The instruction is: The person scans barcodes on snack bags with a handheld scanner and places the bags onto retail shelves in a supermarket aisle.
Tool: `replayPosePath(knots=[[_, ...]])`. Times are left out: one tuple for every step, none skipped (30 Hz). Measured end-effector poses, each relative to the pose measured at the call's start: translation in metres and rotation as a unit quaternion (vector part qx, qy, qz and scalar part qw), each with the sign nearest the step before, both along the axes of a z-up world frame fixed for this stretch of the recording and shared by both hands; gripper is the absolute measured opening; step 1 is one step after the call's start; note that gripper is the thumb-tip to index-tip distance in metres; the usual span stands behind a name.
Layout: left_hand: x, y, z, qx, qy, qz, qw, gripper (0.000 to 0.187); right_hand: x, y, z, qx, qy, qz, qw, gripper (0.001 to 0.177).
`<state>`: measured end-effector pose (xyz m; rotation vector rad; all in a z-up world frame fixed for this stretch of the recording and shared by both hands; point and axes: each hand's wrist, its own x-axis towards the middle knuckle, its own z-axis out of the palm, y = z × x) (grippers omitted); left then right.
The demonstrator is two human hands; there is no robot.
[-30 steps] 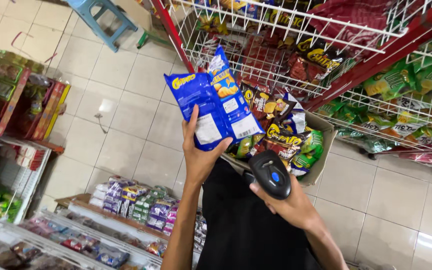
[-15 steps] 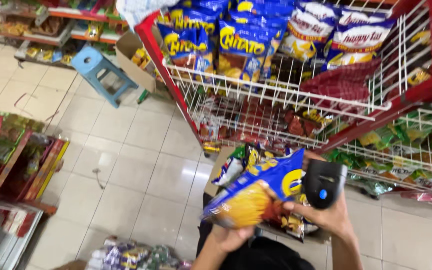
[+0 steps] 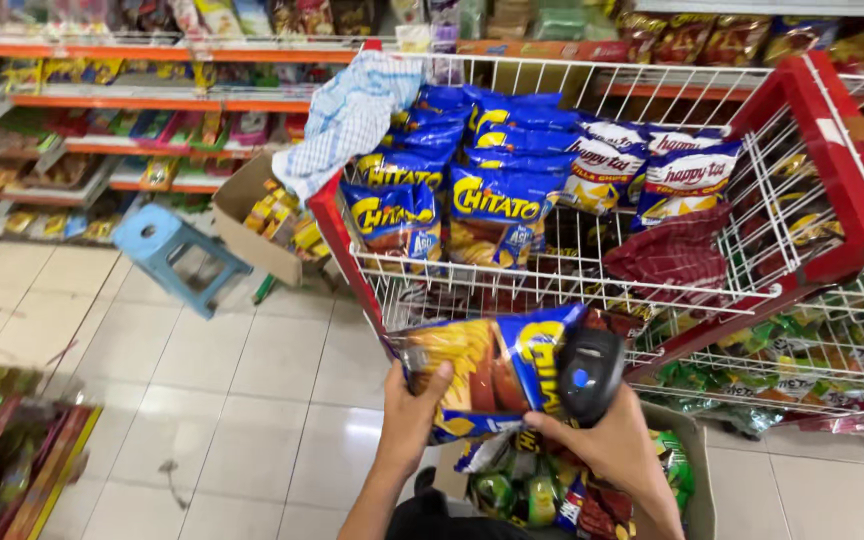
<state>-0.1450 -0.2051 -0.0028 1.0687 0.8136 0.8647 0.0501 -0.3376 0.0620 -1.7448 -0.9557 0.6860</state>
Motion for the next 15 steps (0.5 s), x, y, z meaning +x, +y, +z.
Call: replayPosePath(knots=[[0.002, 0.012, -0.002, 0.026, 0.003, 0.017, 1.000, 0.051, -0.002, 0.006, 0.001, 0.004, -0.003, -0.008, 1.000, 0.047], [0.004, 0.023, -0.005, 0.050, 0.006, 0.032, 0.998, 0.046, -0.002, 0.013, 0.003, 0.006, -0.006, 0.002, 1.000, 0.042], [0.008, 0.032, -0.007, 0.053, 0.003, 0.023, 0.998, 0.046, -0.001, 0.020, 0.006, 0.008, -0.010, 0.011, 1.000, 0.038], [0.013, 0.042, -0.007, 0.055, -0.032, 0.008, 0.998, 0.049, 0.001, 0.027, 0.011, 0.012, -0.012, 0.000, 1.000, 0.038], [0.019, 0.049, -0.005, 0.057, -0.066, -0.007, 0.996, 0.051, 0.005, 0.035, 0.019, 0.068, -0.020, -0.012, 0.997, 0.042], [0.026, 0.058, 0.001, 0.063, -0.069, -0.017, 0.995, 0.051, 0.010, 0.044, 0.029, 0.126, -0.030, -0.024, 0.991, 0.046], [0.038, 0.068, 0.009, 0.093, -0.073, -0.012, 0.993, 0.061, 0.018, 0.055, 0.041, 0.085, -0.067, -0.063, 0.992, 0.042], [0.044, 0.071, 0.016, 0.116, -0.074, -0.002, 0.991, 0.074, 0.026, 0.061, 0.055, 0.035, -0.100, -0.098, 0.989, 0.038], [0.047, 0.075, 0.024, 0.115, -0.075, -0.009, 0.991, 0.074, 0.035, 0.068, 0.071, 0.063, -0.180, -0.081, 0.978, 0.040], [0.049, 0.079, 0.033, 0.160, -0.067, 0.020, 0.985, 0.080, 0.043, 0.076, 0.088, 0.091, -0.261, -0.061, 0.959, 0.043], [0.051, 0.082, 0.040, 0.205, -0.059, 0.049, 0.976, 0.087, 0.044, 0.082, 0.103, 0.091, -0.265, -0.065, 0.958, 0.043], [0.054, 0.086, 0.049, 0.213, -0.067, 0.046, 0.974, 0.087, 0.046, 0.092, 0.117, 0.136, -0.348, -0.038, 0.927, 0.045], [0.055, 0.088, 0.055, 0.293, -0.022, 0.094, 0.951, 0.082, 0.047, 0.102, 0.130, 0.177, -0.429, -0.009, 0.886, 0.048], [0.057, 0.091, 0.059, 0.369, 0.024, 0.142, 0.918, 0.076, 0.047, 0.113, 0.137, 0.181, -0.434, -0.015, 0.883, 0.048], [0.060, 0.098, 0.062, 0.375, 0.017, 0.140, 0.916, 0.076, 0.047, 0.123, 0.141, 0.166, -0.439, 0.008, 0.883, 0.044]])
